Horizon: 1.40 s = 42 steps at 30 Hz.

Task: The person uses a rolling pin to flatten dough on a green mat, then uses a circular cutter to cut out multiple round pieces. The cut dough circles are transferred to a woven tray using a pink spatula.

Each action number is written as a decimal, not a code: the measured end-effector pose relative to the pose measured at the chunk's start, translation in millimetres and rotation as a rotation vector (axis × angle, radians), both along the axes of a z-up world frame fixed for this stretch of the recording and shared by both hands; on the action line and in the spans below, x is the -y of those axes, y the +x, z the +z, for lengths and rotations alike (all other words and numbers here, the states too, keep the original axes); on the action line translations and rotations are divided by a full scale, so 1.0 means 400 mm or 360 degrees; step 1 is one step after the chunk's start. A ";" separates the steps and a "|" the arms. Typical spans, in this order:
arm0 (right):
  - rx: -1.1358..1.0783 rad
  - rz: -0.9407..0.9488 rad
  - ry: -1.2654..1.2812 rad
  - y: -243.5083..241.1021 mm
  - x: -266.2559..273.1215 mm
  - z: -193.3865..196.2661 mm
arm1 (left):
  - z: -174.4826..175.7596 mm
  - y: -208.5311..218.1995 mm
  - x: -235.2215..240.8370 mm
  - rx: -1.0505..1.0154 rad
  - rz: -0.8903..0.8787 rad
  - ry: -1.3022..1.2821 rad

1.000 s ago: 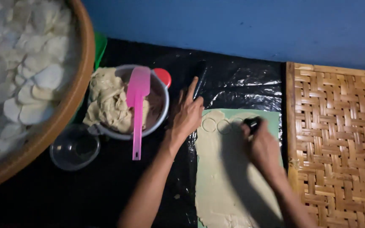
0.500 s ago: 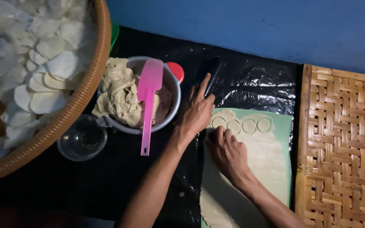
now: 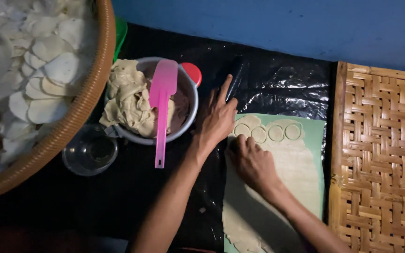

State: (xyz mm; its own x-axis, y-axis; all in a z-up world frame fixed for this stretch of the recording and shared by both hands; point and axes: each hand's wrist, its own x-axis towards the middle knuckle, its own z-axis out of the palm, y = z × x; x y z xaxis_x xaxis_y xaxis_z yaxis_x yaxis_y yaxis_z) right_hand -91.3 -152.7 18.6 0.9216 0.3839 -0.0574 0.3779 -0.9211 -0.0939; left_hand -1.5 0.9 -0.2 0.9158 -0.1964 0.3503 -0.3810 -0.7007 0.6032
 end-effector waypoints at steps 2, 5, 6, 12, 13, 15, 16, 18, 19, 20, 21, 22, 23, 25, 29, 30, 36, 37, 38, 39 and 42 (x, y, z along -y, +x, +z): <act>-0.0135 -0.0170 0.0186 -0.005 0.029 0.049 | -0.006 -0.001 0.000 0.0033 -0.0009 -0.0010; -0.0153 -0.0367 0.0444 -0.026 0.070 0.085 | -0.009 0.007 0.002 0.0085 -0.0014 -0.0057; -0.0048 -0.0396 0.0525 -0.040 0.082 0.089 | -0.012 0.003 0.001 0.0094 -0.0007 -0.0083; -0.0133 -0.0404 0.0273 -0.062 0.075 0.076 | -0.009 0.004 0.003 0.0088 -0.0013 -0.0042; -0.0135 -0.0403 0.0276 -0.058 0.073 0.074 | -0.005 0.003 0.003 0.0086 -0.0012 -0.0038; -0.0077 -0.0351 0.0247 -0.049 0.069 0.068 | 0.001 -0.002 0.000 0.0098 0.0003 -0.0053; -0.0082 -0.0348 0.0250 -0.045 0.066 0.061 | 0.001 -0.002 -0.001 0.0093 0.0006 -0.0050; -0.0074 -0.0389 0.0095 -0.038 0.062 0.046 | -0.001 -0.002 0.002 0.0069 -0.0007 -0.0036; -0.0082 -0.0391 0.0096 -0.035 0.056 0.041 | -0.004 -0.001 0.000 0.0062 -0.0009 -0.0033; -0.0121 -0.0440 0.0010 -0.032 0.052 0.037 | -0.006 0.000 0.000 0.0062 -0.0030 -0.0065; -0.0162 -0.0488 -0.0078 -0.029 0.048 0.033 | -0.008 0.002 0.000 0.0062 -0.0051 -0.0097; -0.0169 -0.0502 -0.0078 -0.033 0.060 0.016 | -0.012 0.001 0.002 0.0054 -0.0064 -0.0097; -0.0059 -0.0344 -0.0081 -0.038 0.072 0.001 | -0.015 -0.001 0.004 0.0074 -0.0056 -0.0096; 0.0066 -0.0187 -0.0083 -0.023 0.087 0.005 | -0.011 0.013 0.006 0.0110 -0.0050 -0.0093; 0.0023 -0.0149 -0.0091 -0.031 0.083 -0.008 | -0.011 -0.004 0.003 0.0083 -0.0006 0.0022; 0.0093 -0.0246 -0.0234 -0.031 0.081 -0.027 | -0.005 0.003 0.006 0.0073 -0.0014 0.0043; -0.0273 -0.0286 0.0140 -0.015 0.096 0.049 | 0.003 0.002 0.006 0.0014 -0.0009 0.0040; -0.0262 -0.0293 0.0145 -0.026 0.107 0.061 | 0.004 0.004 0.006 0.0025 -0.0017 0.0044; -0.0254 -0.0479 0.0274 -0.034 0.121 0.073 | 0.004 0.007 0.008 -0.0009 -0.0013 0.0020; -0.0248 -0.0665 0.0405 -0.042 0.133 0.083 | 0.002 0.011 0.009 -0.0043 -0.0009 -0.0003; -0.0048 -0.0574 0.0421 -0.070 0.167 0.079 | -0.010 0.003 0.006 -0.0016 -0.0022 -0.0039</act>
